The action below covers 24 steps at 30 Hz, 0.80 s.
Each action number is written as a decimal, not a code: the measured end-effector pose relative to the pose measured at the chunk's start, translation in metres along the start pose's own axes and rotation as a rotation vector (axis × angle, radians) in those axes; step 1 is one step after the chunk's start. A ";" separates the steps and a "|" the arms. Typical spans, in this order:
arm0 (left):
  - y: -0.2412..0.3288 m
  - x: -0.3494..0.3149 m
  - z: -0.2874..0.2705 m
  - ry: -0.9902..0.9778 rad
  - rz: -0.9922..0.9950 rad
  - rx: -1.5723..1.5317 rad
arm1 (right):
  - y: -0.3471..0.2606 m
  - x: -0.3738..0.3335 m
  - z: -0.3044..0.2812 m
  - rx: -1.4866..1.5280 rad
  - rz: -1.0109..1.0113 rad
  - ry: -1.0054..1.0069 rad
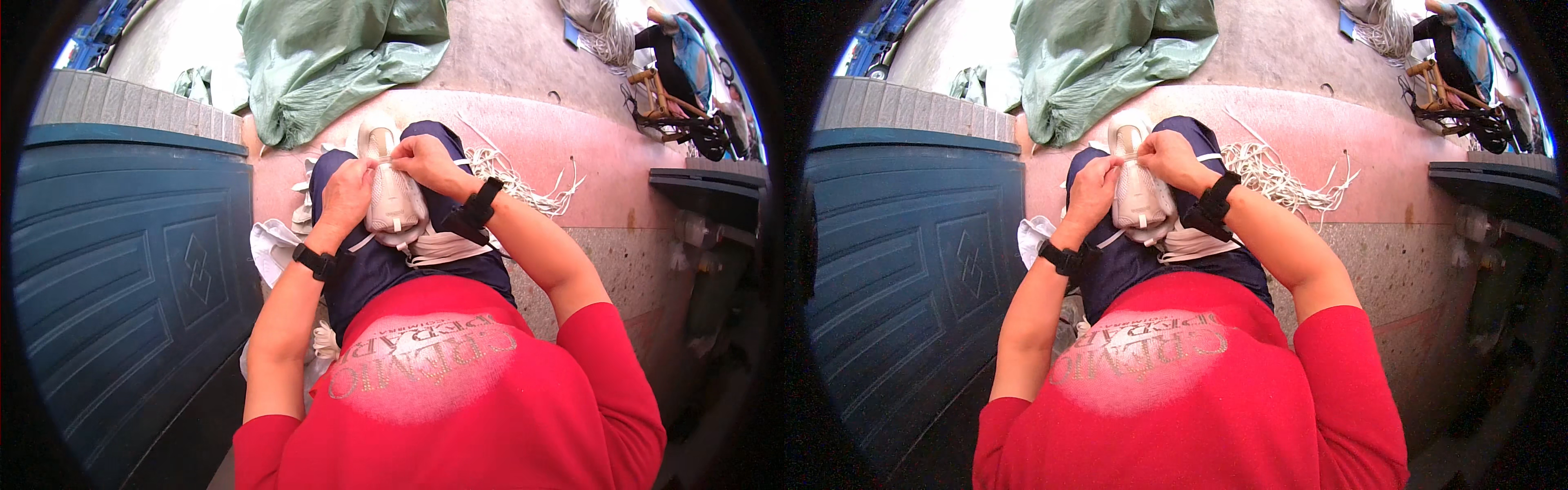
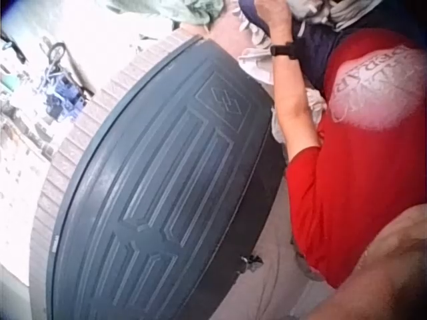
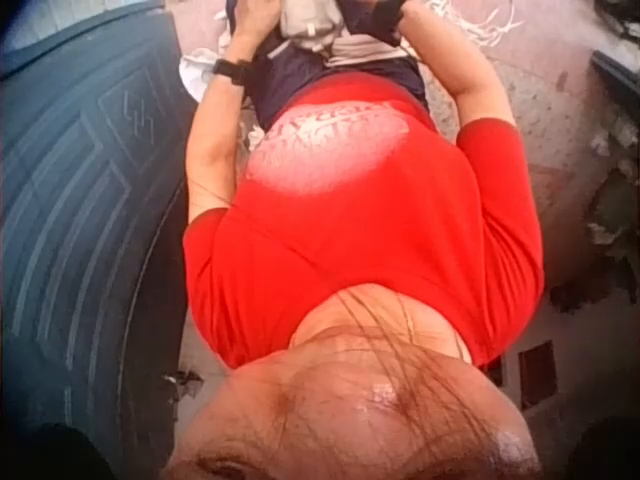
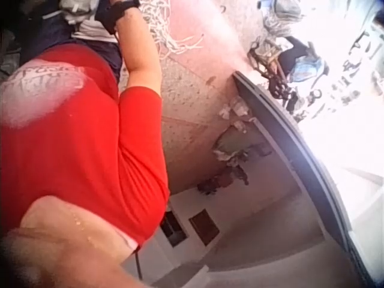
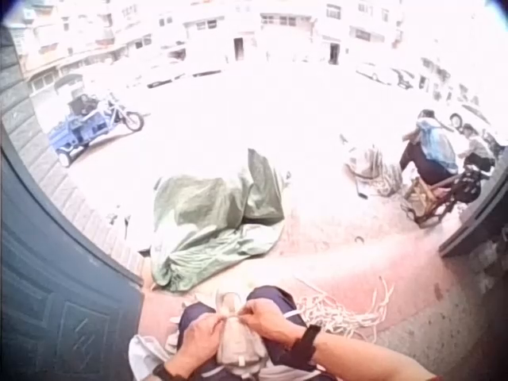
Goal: Insert and thread white laces through the eyelets of a cream-colored sneaker.
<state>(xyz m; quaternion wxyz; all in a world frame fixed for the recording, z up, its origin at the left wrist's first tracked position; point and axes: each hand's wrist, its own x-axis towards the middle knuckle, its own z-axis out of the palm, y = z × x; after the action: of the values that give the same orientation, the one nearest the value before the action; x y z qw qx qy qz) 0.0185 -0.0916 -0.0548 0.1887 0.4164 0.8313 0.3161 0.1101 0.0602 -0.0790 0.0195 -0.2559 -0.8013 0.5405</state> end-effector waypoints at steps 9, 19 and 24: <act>0.007 0.017 -0.008 -0.132 0.024 0.142 | -0.002 0.007 0.022 -0.056 0.006 0.141; -0.039 0.029 -0.130 0.290 0.333 0.900 | 0.025 -0.037 -0.056 -0.241 -0.153 0.013; -0.053 -0.094 -0.437 0.804 -0.485 1.093 | 0.033 -0.103 -0.180 0.011 0.146 0.022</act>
<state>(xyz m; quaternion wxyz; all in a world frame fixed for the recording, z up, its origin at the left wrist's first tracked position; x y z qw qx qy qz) -0.2092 -0.3525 0.2326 -0.3024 0.1063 0.9448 -0.0671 0.2673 0.1792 -0.0077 -0.0098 -0.3195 -0.7771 0.5421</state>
